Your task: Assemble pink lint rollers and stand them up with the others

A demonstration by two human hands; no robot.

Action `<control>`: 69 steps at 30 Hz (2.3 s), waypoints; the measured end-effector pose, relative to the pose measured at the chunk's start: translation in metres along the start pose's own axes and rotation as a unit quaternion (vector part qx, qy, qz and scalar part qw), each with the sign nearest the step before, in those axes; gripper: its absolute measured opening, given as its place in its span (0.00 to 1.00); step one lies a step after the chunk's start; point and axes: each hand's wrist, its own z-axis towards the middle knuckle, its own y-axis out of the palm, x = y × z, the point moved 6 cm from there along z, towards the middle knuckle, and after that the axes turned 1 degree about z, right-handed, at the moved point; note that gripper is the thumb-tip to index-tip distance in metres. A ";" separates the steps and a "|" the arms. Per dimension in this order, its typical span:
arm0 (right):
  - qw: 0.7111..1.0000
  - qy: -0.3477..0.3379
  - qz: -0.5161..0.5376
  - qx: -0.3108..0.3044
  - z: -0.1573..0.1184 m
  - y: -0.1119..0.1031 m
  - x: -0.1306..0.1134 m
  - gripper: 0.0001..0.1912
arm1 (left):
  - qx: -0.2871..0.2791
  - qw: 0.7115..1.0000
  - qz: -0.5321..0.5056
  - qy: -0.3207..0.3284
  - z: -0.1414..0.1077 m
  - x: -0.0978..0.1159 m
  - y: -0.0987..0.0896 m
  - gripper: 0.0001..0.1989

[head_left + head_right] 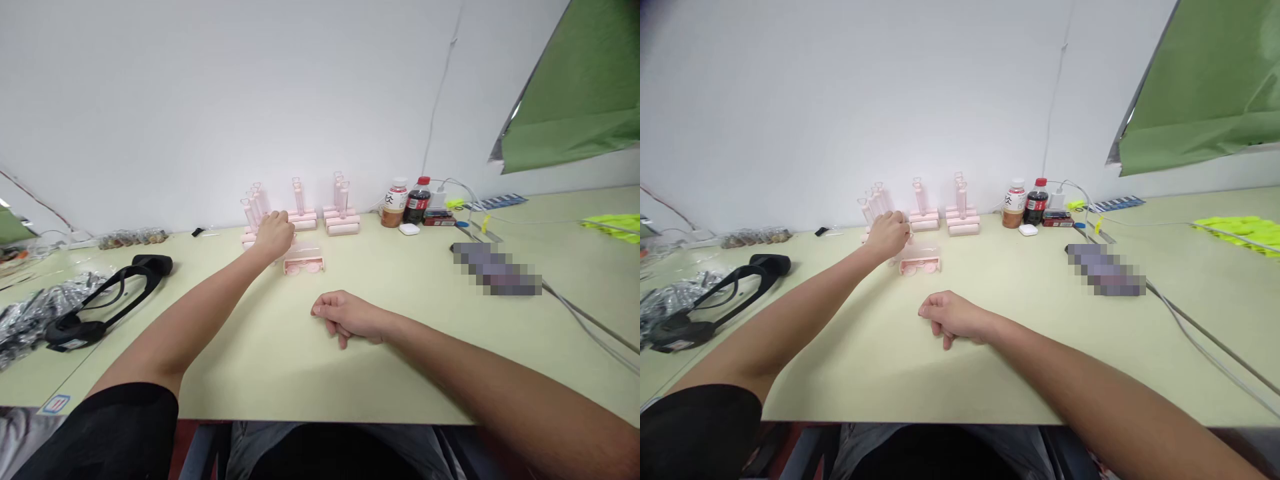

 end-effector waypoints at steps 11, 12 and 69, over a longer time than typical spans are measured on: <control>1.000 -0.005 -0.003 -0.012 0.003 0.003 0.000 0.09 | -0.028 0.999 0.032 0.024 0.009 0.001 0.000 0.15; 1.000 -0.006 -0.002 -0.013 0.003 0.003 0.001 0.09 | -0.031 0.999 0.030 0.024 0.011 0.001 -0.002 0.15; 0.938 -0.292 0.121 0.145 -0.012 -0.046 -0.049 0.31 | 0.155 0.645 -0.732 -0.156 -0.109 0.037 -0.062 0.17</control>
